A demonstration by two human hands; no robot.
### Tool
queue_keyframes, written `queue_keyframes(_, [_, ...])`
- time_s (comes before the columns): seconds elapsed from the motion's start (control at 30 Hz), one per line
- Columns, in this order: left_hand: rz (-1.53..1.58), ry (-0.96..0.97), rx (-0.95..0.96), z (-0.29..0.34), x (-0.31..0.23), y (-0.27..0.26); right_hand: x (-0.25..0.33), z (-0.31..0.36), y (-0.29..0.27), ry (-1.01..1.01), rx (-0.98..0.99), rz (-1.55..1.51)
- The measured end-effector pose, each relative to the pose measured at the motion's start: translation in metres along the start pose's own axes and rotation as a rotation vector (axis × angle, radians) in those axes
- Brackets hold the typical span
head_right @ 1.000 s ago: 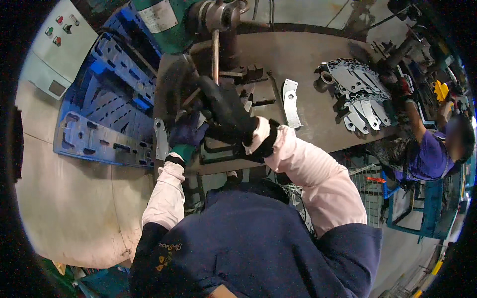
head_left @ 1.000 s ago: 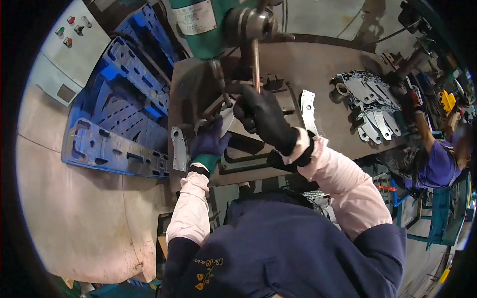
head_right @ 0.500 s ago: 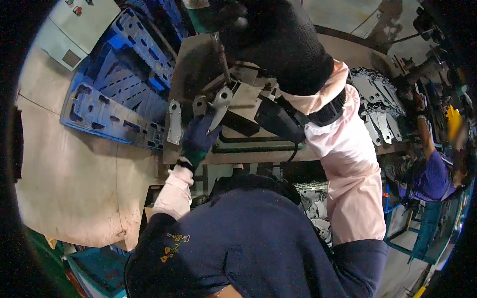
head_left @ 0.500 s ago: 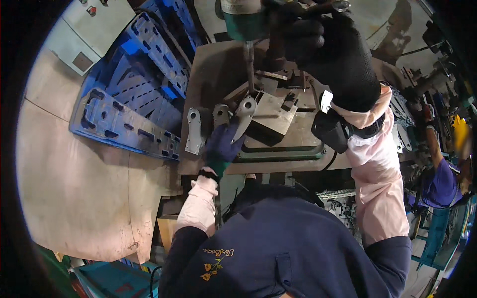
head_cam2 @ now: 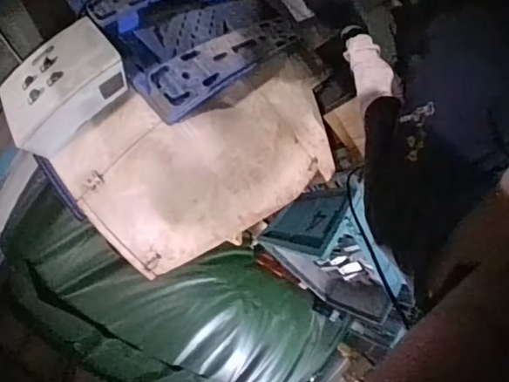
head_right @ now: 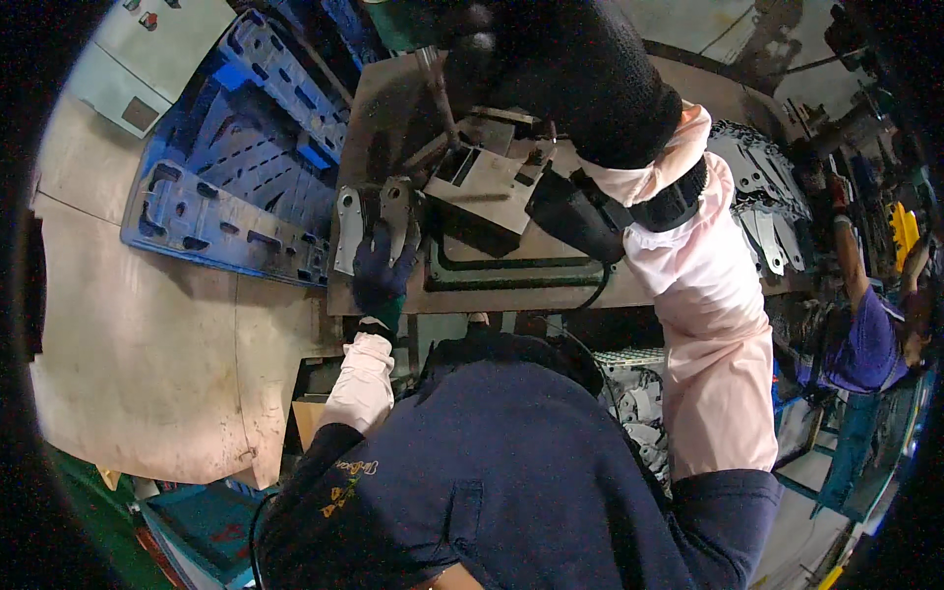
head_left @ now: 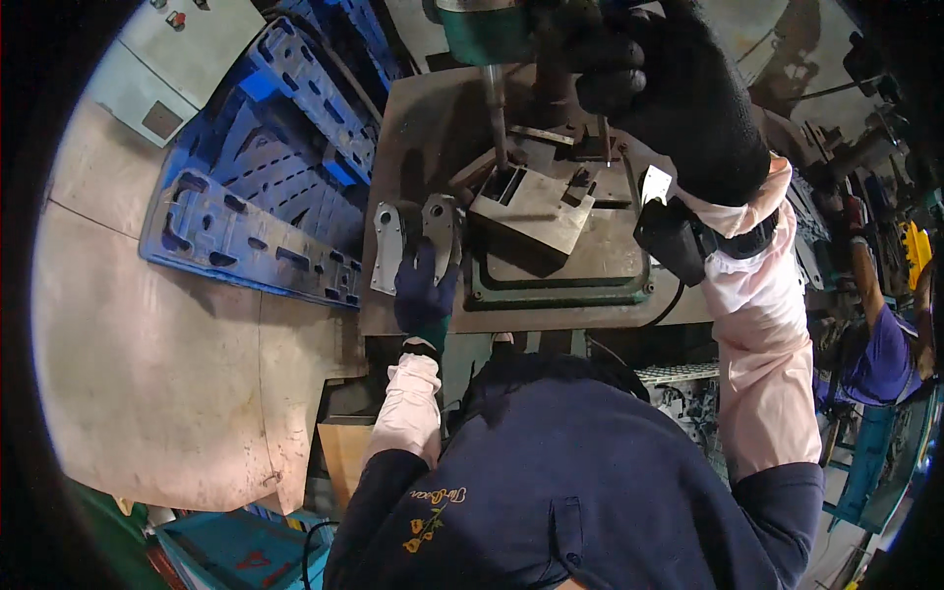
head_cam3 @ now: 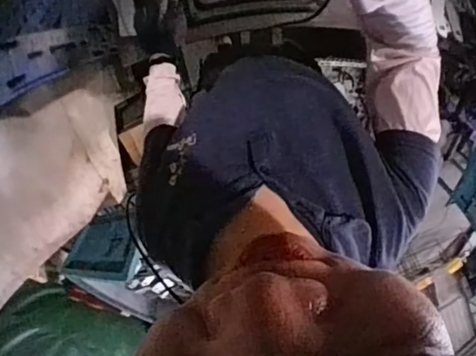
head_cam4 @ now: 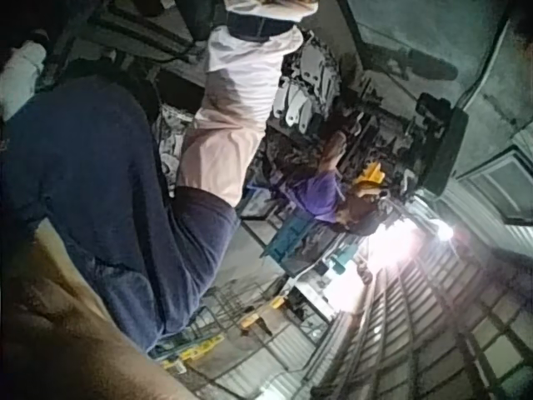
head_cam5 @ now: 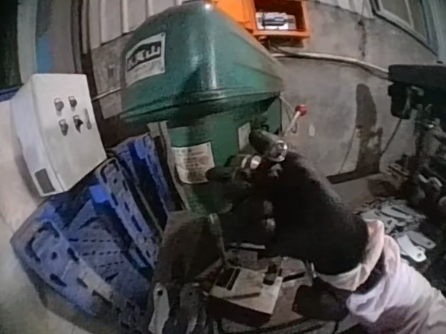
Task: The recorder uses a bench drill to drill holes in metal plates.
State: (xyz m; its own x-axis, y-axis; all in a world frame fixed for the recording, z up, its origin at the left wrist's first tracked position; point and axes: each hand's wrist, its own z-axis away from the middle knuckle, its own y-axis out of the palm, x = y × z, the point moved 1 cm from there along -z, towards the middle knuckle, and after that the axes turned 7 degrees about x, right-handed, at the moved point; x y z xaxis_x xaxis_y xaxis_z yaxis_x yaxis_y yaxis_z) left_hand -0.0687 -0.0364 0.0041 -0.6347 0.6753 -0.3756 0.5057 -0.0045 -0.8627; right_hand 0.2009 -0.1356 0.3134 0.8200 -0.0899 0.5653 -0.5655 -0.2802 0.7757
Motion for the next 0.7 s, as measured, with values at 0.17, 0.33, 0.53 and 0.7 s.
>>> queue_keyframes(0.17, [-0.034, -0.149, 0.088, 0.008, 0.007, 0.029, -0.005, 0.033, -0.026, -0.056, -0.207, 0.310])
queue_keyframes(0.33, [-0.077, -0.182, 0.154, 0.009, 0.036, 0.070, 0.005, 0.104, -0.119, 0.086, -0.466, 0.463])
queue_keyframes(0.53, [-0.091, -0.201, 0.201, 0.016, 0.066, 0.090, 0.001, 0.211, -0.275, 0.066, -1.109, 0.815])
queue_keyframes(0.7, [-0.087, -0.179, 0.227, 0.008, 0.044, 0.072, -0.046, 0.292, -0.399, 0.786, -1.057, 1.728])
